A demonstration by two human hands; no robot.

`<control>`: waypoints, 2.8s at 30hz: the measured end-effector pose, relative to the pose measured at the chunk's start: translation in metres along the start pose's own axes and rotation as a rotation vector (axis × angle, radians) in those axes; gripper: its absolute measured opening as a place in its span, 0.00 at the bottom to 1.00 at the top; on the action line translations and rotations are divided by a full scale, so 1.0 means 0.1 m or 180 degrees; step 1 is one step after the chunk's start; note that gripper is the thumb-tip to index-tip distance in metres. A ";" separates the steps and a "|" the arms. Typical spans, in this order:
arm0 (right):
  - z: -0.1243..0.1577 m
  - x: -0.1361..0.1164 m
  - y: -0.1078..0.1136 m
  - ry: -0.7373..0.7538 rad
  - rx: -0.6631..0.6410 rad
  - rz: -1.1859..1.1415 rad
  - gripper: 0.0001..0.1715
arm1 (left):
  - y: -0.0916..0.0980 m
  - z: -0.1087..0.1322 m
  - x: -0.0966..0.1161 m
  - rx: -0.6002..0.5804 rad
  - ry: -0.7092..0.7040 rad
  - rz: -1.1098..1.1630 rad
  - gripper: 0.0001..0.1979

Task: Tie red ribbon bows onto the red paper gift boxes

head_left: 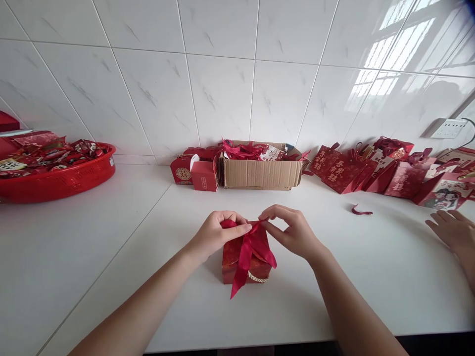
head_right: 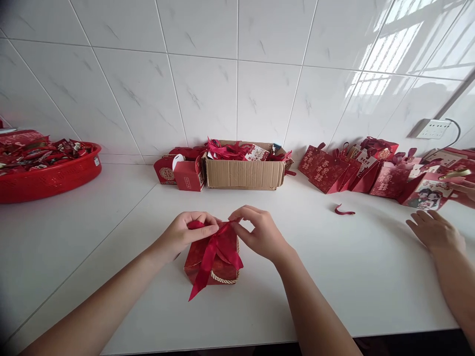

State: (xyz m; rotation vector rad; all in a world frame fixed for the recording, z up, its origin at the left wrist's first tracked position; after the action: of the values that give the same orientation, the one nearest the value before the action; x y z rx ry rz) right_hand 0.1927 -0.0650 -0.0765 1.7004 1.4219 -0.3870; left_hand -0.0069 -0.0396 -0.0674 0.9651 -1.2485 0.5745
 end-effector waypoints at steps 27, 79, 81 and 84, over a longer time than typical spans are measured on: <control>0.00 0.11 0.01 0.0353 -0.0084 0.0285 0.12 | -0.05 -0.03 -0.07 -0.0196 -0.0229 -0.0019 0.19; 0.02 -0.22 -0.24 0.0088 -0.0356 0.0269 0.05 | 0.04 -0.05 -0.11 -0.0740 -0.0030 0.1461 0.17; 0.02 -0.23 -0.25 0.0097 -0.0358 0.0230 0.05 | 0.04 -0.05 -0.12 -0.0729 -0.0019 0.1474 0.15; 0.02 -0.24 -0.27 0.0127 -0.0383 0.0141 0.05 | 0.03 -0.05 -0.11 -0.0709 0.0088 0.1465 0.15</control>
State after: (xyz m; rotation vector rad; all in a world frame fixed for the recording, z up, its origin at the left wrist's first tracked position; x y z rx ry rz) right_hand 0.1616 -0.0823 -0.0717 1.6472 1.4051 -0.2396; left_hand -0.0097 -0.0319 -0.0772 0.4806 -1.4847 0.7821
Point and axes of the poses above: each hand's wrist, its own z-axis away from the middle knuckle, its own y-axis out of the back of the hand, x = y × z, the point moved 1 cm from there along -z, towards the middle knuckle, and after that the axes turned 11 degrees about -z, right-handed, at the moved point
